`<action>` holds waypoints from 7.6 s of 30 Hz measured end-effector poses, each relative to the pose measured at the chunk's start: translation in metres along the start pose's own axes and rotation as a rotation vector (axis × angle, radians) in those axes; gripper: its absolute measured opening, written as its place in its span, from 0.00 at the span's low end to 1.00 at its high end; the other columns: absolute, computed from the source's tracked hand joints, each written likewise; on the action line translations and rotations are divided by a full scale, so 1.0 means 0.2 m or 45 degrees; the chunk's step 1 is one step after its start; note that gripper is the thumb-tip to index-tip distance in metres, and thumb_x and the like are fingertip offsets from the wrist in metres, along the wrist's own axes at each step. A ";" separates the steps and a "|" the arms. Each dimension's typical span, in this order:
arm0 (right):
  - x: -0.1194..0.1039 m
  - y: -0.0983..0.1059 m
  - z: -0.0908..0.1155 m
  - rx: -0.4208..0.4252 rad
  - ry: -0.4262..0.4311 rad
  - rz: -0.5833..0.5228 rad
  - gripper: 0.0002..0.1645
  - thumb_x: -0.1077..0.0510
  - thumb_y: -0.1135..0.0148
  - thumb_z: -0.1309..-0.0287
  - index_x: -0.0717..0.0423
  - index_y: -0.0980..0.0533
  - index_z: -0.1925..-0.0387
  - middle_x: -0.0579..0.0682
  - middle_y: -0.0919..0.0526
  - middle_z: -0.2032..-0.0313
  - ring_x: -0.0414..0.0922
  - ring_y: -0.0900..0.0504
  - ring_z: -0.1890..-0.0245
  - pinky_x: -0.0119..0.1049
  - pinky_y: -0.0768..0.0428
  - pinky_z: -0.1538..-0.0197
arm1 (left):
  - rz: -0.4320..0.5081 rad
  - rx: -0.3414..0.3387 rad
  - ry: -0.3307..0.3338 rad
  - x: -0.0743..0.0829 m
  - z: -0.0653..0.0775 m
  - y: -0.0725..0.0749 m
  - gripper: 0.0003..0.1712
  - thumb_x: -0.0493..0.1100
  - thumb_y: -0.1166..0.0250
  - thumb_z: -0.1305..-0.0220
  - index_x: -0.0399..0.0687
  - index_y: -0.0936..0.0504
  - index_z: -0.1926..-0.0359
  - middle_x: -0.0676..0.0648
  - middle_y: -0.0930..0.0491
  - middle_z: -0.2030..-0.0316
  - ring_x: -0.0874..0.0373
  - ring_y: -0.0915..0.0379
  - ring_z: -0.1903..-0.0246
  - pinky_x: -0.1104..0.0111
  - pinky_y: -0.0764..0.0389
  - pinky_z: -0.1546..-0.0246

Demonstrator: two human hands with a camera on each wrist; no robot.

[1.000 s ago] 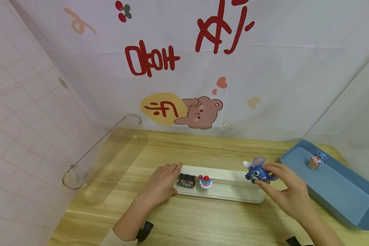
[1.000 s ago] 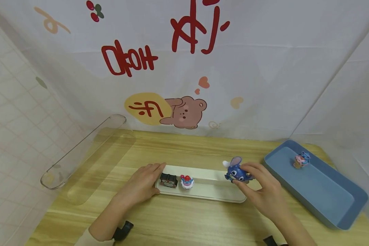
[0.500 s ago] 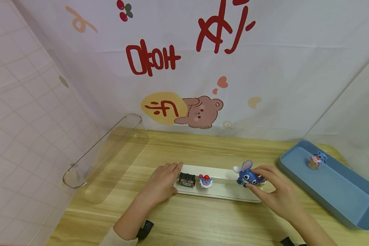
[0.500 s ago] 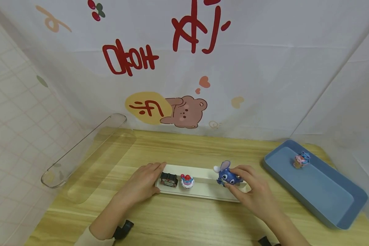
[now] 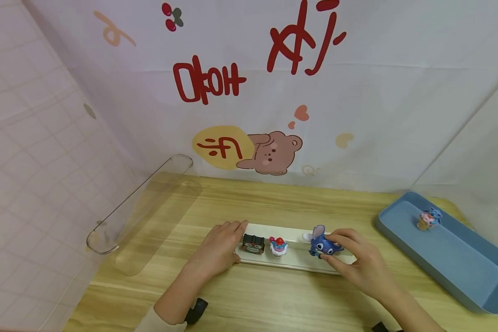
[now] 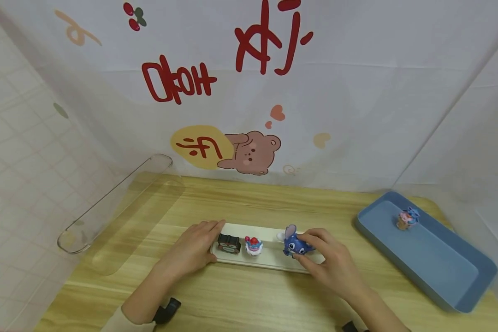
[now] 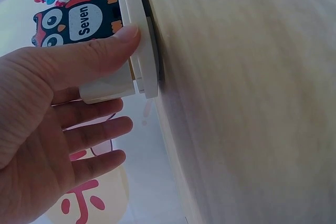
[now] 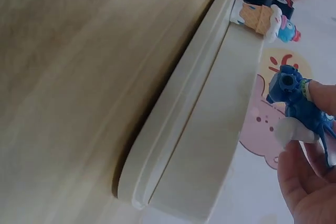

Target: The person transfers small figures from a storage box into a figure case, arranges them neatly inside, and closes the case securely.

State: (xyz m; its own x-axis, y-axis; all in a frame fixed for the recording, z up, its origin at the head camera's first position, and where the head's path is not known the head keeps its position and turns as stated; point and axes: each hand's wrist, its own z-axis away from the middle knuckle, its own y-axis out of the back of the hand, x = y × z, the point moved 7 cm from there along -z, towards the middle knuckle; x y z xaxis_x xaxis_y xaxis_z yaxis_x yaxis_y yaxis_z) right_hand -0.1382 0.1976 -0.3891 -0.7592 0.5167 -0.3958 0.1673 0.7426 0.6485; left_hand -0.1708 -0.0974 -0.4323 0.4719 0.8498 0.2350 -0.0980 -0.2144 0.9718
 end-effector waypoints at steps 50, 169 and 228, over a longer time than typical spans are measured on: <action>0.01 -0.19 0.04 -0.174 0.104 0.047 0.27 0.37 0.43 0.26 0.55 0.14 0.55 0.45 0.17 0.52 0.42 0.16 0.56 0.22 0.22 0.47 | -0.006 -0.010 0.011 -0.01 -0.01 -0.01 0.56 0.43 0.14 0.51 0.38 0.32 0.24 0.41 0.24 0.34 0.45 0.27 0.37 0.49 0.26 0.34; 0.64 0.71 0.08 -0.013 -0.523 0.562 0.46 0.53 0.21 0.44 0.74 0.31 0.32 0.77 0.28 0.36 0.79 0.29 0.41 0.75 0.30 0.48 | 0.016 -0.028 0.008 -0.01 -0.01 -0.01 0.54 0.41 0.15 0.49 0.37 0.32 0.24 0.40 0.24 0.34 0.45 0.26 0.37 0.49 0.25 0.34; 1.16 0.82 0.27 -0.579 -0.840 0.608 0.25 0.59 0.27 0.37 0.75 0.30 0.55 0.73 0.20 0.63 0.74 0.20 0.64 0.61 0.25 0.69 | 0.008 -0.028 0.004 -0.01 -0.01 -0.01 0.55 0.42 0.15 0.49 0.38 0.32 0.24 0.41 0.24 0.34 0.45 0.27 0.37 0.49 0.26 0.34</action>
State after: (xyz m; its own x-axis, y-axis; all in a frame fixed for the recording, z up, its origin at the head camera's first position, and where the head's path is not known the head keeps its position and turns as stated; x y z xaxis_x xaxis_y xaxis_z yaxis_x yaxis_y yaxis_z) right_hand -0.2524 0.4621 -0.4104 -0.1391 0.9654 -0.2205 0.0011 0.2229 0.9749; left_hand -0.1730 -0.0975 -0.4346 0.4684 0.8500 0.2411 -0.1201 -0.2091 0.9705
